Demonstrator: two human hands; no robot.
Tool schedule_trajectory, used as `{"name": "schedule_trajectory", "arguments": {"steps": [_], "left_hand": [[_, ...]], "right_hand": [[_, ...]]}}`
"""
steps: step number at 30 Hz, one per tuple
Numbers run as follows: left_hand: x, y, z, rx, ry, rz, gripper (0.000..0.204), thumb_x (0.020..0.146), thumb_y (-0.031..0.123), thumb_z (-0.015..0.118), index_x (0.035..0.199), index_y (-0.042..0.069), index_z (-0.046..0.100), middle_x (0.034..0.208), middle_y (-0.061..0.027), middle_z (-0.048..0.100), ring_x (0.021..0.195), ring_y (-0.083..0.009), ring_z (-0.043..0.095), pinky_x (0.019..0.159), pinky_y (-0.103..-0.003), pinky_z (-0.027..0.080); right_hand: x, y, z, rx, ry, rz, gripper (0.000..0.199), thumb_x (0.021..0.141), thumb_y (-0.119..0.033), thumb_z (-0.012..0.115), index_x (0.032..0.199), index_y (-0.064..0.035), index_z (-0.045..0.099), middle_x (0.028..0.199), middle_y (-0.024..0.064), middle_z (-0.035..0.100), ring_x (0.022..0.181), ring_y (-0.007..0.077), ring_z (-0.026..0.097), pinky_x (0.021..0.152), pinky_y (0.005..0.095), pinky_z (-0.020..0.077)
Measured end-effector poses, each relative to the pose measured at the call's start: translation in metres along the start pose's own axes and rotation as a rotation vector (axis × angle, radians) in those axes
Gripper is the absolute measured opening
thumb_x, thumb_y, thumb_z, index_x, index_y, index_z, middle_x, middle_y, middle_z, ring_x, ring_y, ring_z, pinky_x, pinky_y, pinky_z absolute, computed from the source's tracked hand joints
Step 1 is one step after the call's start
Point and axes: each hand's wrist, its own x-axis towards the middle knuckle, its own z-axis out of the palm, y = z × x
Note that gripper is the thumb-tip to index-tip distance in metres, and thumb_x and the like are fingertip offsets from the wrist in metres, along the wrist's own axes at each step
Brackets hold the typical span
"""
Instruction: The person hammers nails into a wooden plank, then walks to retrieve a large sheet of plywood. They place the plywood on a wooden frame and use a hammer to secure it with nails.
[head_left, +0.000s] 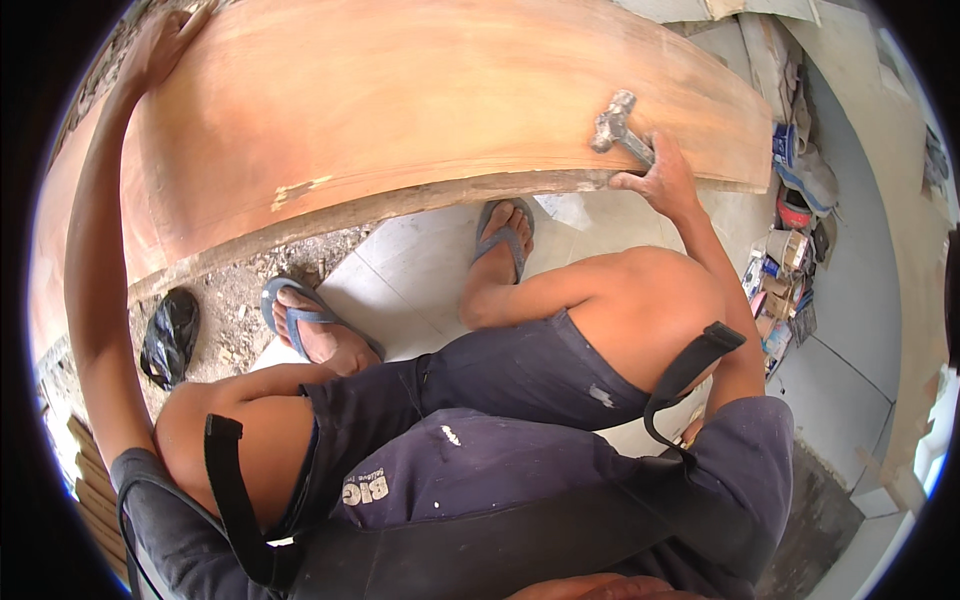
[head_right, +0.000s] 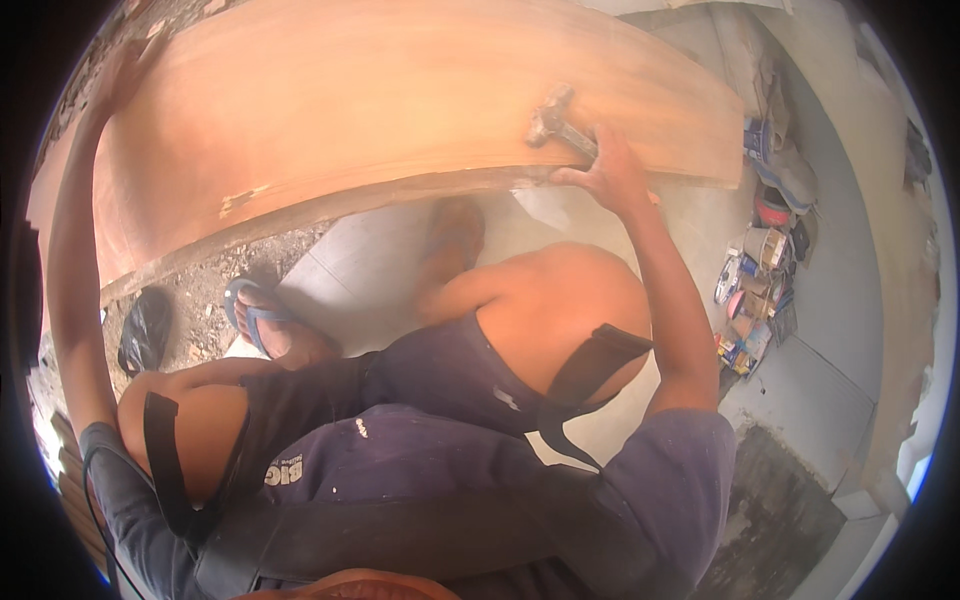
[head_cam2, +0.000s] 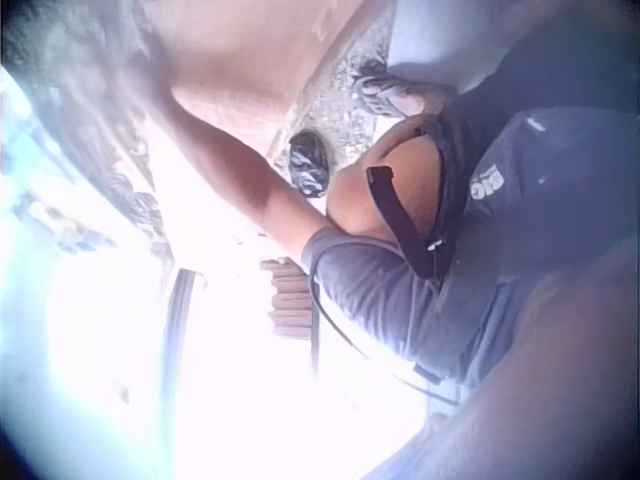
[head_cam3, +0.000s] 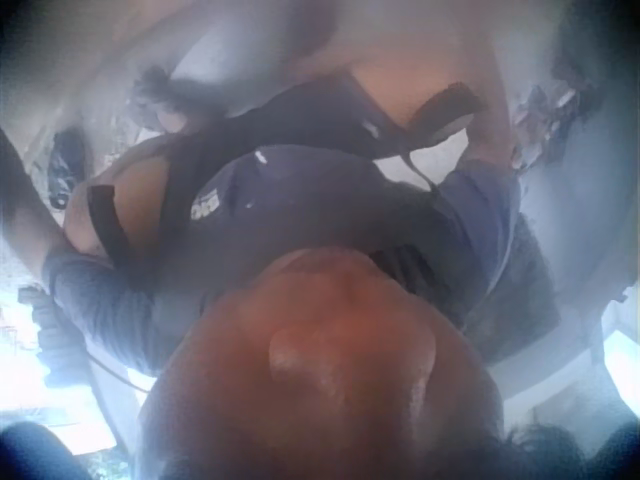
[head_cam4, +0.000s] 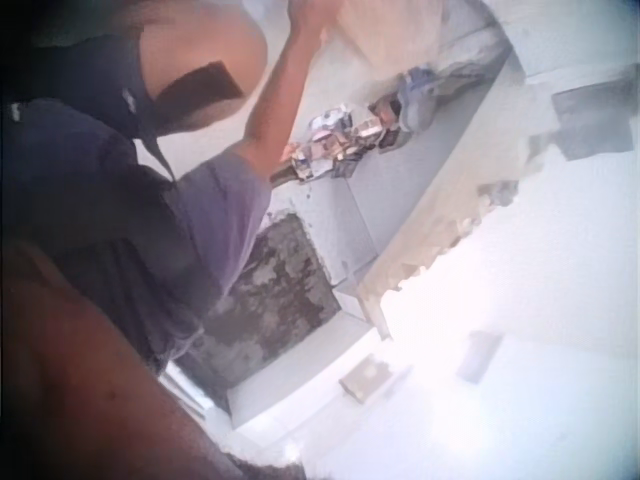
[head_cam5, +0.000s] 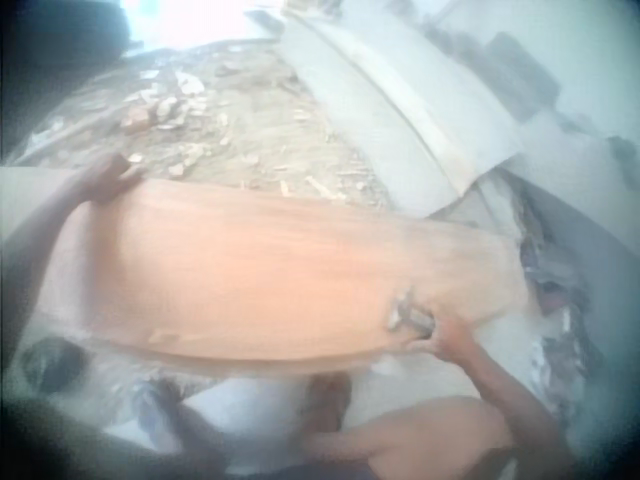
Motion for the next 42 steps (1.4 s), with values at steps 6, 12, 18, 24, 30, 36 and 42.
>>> {"name": "schedule_trajectory", "arguments": {"steps": [6, 12, 18, 24, 30, 36, 42], "left_hand": [[-0.006, -0.008, -0.010, 0.094, 0.078, 0.062, 0.069, 0.097, 0.055, 0.046, 0.067, -0.007, 0.049, 0.061, -0.0257, 0.041, 0.054, -0.0306, 0.040, 0.060, -0.048, 0.037], [-0.023, -0.027, 0.014, 0.181, 0.188, 0.089, 0.069, 0.096, 0.057, 0.046, 0.068, -0.005, 0.059, 0.061, -0.0251, 0.052, 0.059, -0.0391, 0.053, 0.064, -0.050, 0.041], [-0.036, 0.017, -0.039, 0.255, -0.040, -0.074, 0.054, 0.094, 0.048, 0.051, 0.079, 0.001, 0.070, 0.078, -0.0222, 0.067, 0.069, -0.0367, 0.064, 0.065, -0.048, 0.048], [-0.060, 0.012, -0.034, 0.040, -0.102, -0.081, 0.046, 0.095, 0.046, 0.050, 0.095, 0.005, 0.071, 0.094, -0.0205, 0.070, 0.088, -0.0366, 0.066, 0.078, -0.048, 0.050], [-0.058, -0.046, -0.023, 0.159, -0.168, -0.355, 0.070, 0.091, 0.067, 0.040, 0.100, 0.007, 0.073, 0.098, -0.0171, 0.071, 0.093, -0.0372, 0.065, 0.084, -0.048, 0.049], [-0.086, -0.059, -0.043, 0.052, 0.082, -0.351, 0.061, 0.088, 0.060, 0.049, 0.074, 0.005, 0.070, 0.075, -0.0205, 0.066, 0.074, -0.0379, 0.063, 0.065, -0.051, 0.046], [-0.099, -0.060, -0.057, 0.048, 0.185, -0.343, 0.060, 0.087, 0.058, 0.053, 0.066, 0.003, 0.066, 0.062, -0.0184, 0.059, 0.063, -0.0369, 0.058, 0.059, -0.050, 0.043]], "right_hand": [[0.006, -0.002, 0.000, 0.055, 0.002, -0.043, 0.089, 0.056, -0.054, 0.088, 0.117, -0.0014, 0.052, 0.113, 0.0192, 0.054, 0.104, 0.0392, 0.055, 0.085, 0.0463, 0.0459], [0.019, -0.009, 0.001, 0.028, -0.037, -0.040, 0.090, 0.056, -0.053, 0.088, 0.120, 0.0002, 0.053, 0.113, 0.0196, 0.058, 0.106, 0.0389, 0.056, 0.088, 0.0458, 0.0467], [0.002, 0.008, 0.005, 0.114, 0.052, -0.119, 0.073, 0.065, -0.033, 0.085, 0.122, 0.0000, 0.055, 0.111, 0.0205, 0.060, 0.104, 0.0376, 0.057, 0.091, 0.0443, 0.0444], [0.015, -0.008, -0.012, -0.018, -0.116, 0.025, 0.081, 0.068, -0.032, 0.083, 0.133, 0.0019, 0.048, 0.124, 0.0245, 0.057, 0.116, 0.0411, 0.054, 0.097, 0.0454, 0.0424], [0.007, 0.025, 0.008, 0.029, -0.075, 0.024, 0.077, 0.065, -0.018, 0.080, 0.130, 0.0057, 0.047, 0.120, 0.0266, 0.054, 0.115, 0.0425, 0.050, 0.101, 0.0452, 0.0387], [0.014, 0.068, 0.033, -0.046, 0.103, 0.040, 0.080, 0.065, -0.020, 0.085, 0.130, 0.0049, 0.046, 0.122, 0.0250, 0.053, 0.116, 0.0408, 0.051, 0.100, 0.0427, 0.0391], [0.027, 0.022, 0.024, -0.027, 0.008, 0.049, 0.079, 0.065, -0.022, 0.084, 0.129, 0.0058, 0.046, 0.121, 0.0257, 0.053, 0.115, 0.0420, 0.051, 0.100, 0.0436, 0.0388]]}}
